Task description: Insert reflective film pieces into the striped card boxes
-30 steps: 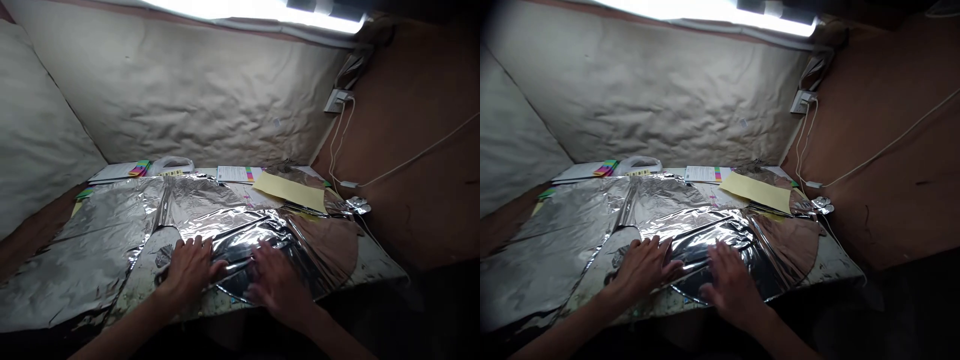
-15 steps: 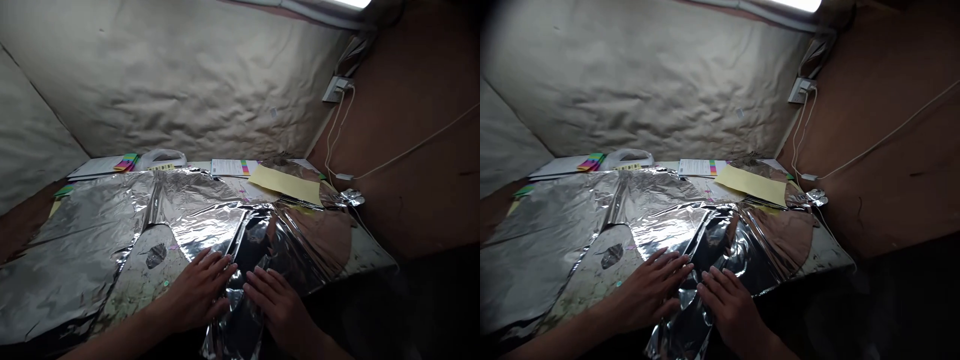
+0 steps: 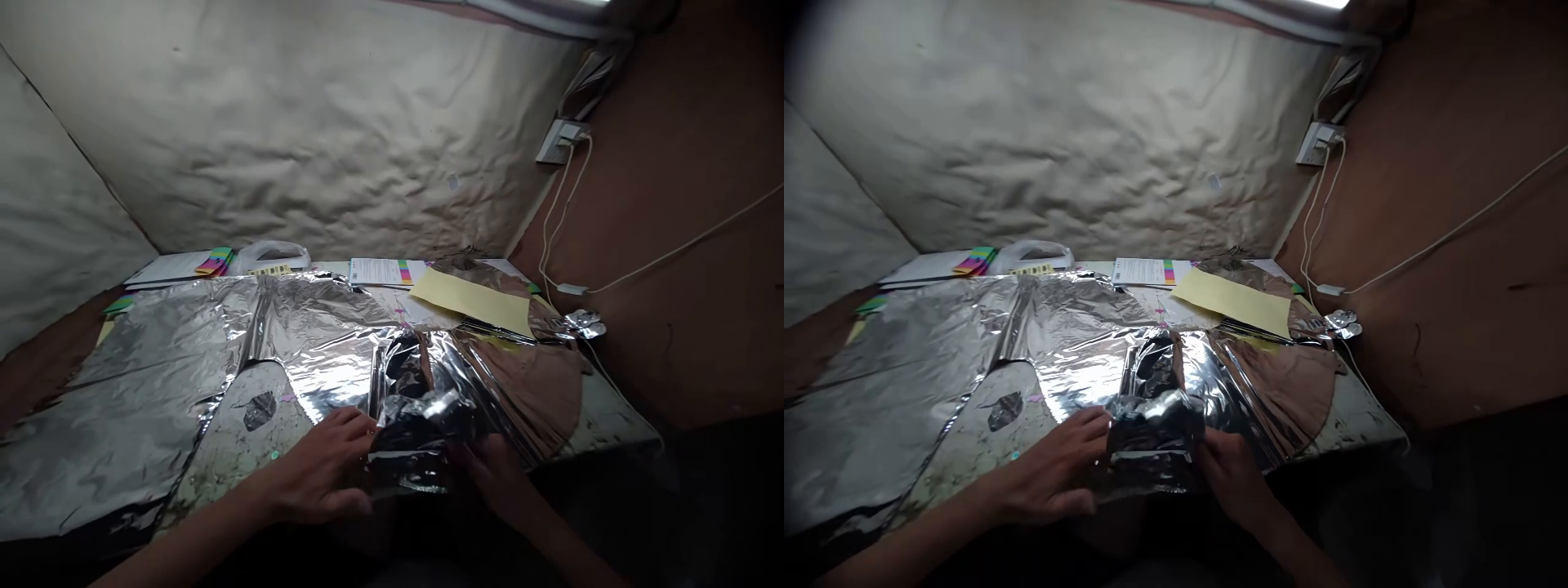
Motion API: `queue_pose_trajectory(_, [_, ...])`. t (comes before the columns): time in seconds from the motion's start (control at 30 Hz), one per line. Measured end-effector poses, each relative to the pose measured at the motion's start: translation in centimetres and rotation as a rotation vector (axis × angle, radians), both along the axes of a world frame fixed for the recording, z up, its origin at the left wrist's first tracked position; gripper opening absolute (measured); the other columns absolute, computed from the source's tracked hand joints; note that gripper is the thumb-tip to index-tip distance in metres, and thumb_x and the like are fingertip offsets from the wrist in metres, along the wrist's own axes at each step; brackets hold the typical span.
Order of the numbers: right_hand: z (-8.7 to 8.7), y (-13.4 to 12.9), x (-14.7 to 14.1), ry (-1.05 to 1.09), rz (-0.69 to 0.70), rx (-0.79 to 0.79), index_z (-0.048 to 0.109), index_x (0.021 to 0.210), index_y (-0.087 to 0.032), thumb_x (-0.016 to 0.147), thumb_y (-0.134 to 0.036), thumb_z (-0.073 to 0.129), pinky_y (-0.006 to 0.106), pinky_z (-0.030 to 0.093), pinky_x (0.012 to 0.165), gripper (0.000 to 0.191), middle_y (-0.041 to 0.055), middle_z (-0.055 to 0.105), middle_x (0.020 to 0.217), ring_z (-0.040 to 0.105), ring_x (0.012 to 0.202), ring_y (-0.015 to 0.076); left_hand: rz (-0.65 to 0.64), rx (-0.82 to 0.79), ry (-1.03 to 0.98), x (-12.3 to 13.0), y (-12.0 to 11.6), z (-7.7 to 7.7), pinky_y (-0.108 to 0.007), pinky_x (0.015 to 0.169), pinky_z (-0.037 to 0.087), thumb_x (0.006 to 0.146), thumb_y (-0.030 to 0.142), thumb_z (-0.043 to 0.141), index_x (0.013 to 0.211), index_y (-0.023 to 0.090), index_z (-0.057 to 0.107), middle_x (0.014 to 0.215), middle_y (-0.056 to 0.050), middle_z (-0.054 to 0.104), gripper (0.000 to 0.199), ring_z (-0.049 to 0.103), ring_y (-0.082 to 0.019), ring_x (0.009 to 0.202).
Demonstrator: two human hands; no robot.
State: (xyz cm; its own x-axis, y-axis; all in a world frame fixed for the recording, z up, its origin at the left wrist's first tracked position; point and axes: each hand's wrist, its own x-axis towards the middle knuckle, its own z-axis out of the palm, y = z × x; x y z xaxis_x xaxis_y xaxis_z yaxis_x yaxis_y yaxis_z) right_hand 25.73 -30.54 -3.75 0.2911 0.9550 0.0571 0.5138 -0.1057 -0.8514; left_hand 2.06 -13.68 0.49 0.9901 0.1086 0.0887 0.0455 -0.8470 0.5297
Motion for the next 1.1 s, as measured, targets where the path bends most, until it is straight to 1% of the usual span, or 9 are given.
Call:
queue_pose_trajectory(0.07, [0.1, 1.1, 0.1, 0.164, -0.090, -0.085, 0.068, 0.109, -0.020, 0.094, -0.047, 0.051, 0.027, 0.052, 0.053, 0.035, -0.0001, 0.068, 0.068, 0.065, 0.060, 0.0185, 0.123, -0.051, 0.007, 0.9, -0.3, -0.3, -0.037, 0.092, 0.042, 0.089, 0.050, 0.056, 0.096, 0.024, 0.069, 0.106, -0.005, 0.064, 0.030, 0.053, -0.024, 0.099])
queue_pose_trajectory(0.17, [0.1, 2.8, -0.2, 0.325, -0.155, -0.057, 0.044, 0.140, -0.023, 0.088, -0.042, 0.060, 0.027, 0.054, 0.055, 0.058, 0.0008, 0.070, 0.084, 0.067, 0.063, 0.0175, 0.372, -0.059, 0.063, 2.4, -0.7, -0.7, -0.033, 0.079, 0.040, 0.098, 0.041, 0.042, 0.073, 0.021, 0.070, 0.086, -0.004, 0.065, 0.043, 0.056, -0.020, 0.086])
queue_pose_trajectory(0.33, [-0.8, 3.4, -0.5, 0.274, -0.252, -0.012, 0.022, 0.151, -0.029, 0.082, -0.036, 0.065, 0.026, 0.053, 0.049, 0.082, 0.0062, 0.064, 0.111, 0.063, 0.053, 0.0115, 0.609, 0.002, 0.112, 3.0, -1.1, -1.4, -0.037, 0.082, 0.037, 0.092, 0.045, 0.054, 0.063, 0.021, 0.068, 0.071, -0.001, 0.064, 0.040, 0.058, -0.020, 0.077])
queue_pose_trajectory(0.47, [-1.3, 2.2, -0.9, 0.276, -0.275, 0.053, 0.022, 0.152, -0.029, 0.082, -0.041, 0.068, 0.028, 0.055, 0.049, 0.084, 0.0120, 0.061, 0.124, 0.065, 0.055, 0.0123, 0.581, -0.069, -0.010, 1.9, -1.4, -2.8, -0.038, 0.084, 0.041, 0.090, 0.042, 0.059, 0.072, 0.021, 0.069, 0.078, -0.002, 0.065, 0.029, 0.059, -0.020, 0.083])
queue_pose_trajectory(0.57, [-1.2, 0.8, -1.3, 0.200, -0.260, 0.205, 0.028, 0.150, -0.027, 0.088, -0.038, 0.063, 0.030, 0.059, 0.057, 0.071, 0.0073, 0.069, 0.103, 0.069, 0.068, 0.0179, 0.557, -0.161, -0.169, 1.0, -1.8, -3.6, -0.036, 0.082, 0.048, 0.089, 0.037, 0.061, 0.093, 0.020, 0.069, 0.100, -0.007, 0.068, 0.019, 0.061, -0.023, 0.094])
queue_pose_trajectory(0.7, [-0.7, -0.7, -1.2, -0.146, 0.077, 0.372, 0.066, 0.106, -0.028, 0.091, -0.019, 0.056, 0.035, 0.058, 0.075, 0.020, 0.0041, 0.070, 0.088, 0.067, 0.084, 0.0208, 0.296, -0.234, -0.220, 0.2, -2.3, -3.5, -0.035, 0.100, 0.048, 0.088, 0.026, 0.061, 0.130, 0.026, 0.057, 0.125, -0.005, 0.066, 0.042, 0.062, -0.022, 0.114])
queue_pose_trajectory(0.83, [-0.5, -1.0, -0.9, -0.254, 0.260, 0.285, 0.068, 0.102, -0.025, 0.092, -0.015, 0.053, 0.037, 0.053, 0.082, 0.021, 0.0054, 0.070, 0.098, 0.065, 0.093, 0.0222, 0.074, -0.163, -0.130, 0.0, -2.4, -2.9, -0.034, 0.107, 0.042, 0.093, 0.020, 0.052, 0.124, 0.029, 0.063, 0.124, -0.001, 0.068, 0.035, 0.058, -0.021, 0.123])
queue_pose_trajectory(0.97, [-0.2, 0.9, -0.9, -0.094, -0.005, 0.011, 0.066, 0.110, -0.023, 0.094, -0.033, 0.052, 0.031, 0.050, 0.062, 0.023, 0.0004, 0.067, 0.072, 0.064, 0.066, 0.0190, 0.499, -0.237, -0.055, 0.8, -2.3, -3.2, -0.033, 0.082, 0.053, 0.096, 0.031, 0.049, 0.136, 0.025, 0.054, 0.098, -0.004, 0.073, 0.041, 0.068, -0.022, 0.091])
queue_pose_trajectory(1.1, [0.5, 3.4, -0.9, -0.019, -0.144, -0.175, 0.034, 0.148, -0.022, 0.089, -0.036, 0.058, 0.030, 0.049, 0.061, 0.065, -0.0053, 0.066, 0.064, 0.064, 0.062, 0.0194, 0.816, -0.128, -0.082, 1.7, -2.0, -4.4, -0.038, 0.077, 0.050, 0.089, 0.038, 0.061, 0.149, 0.021, 0.036, 0.075, 0.000, 0.065, 0.067, 0.063, -0.022, 0.075])
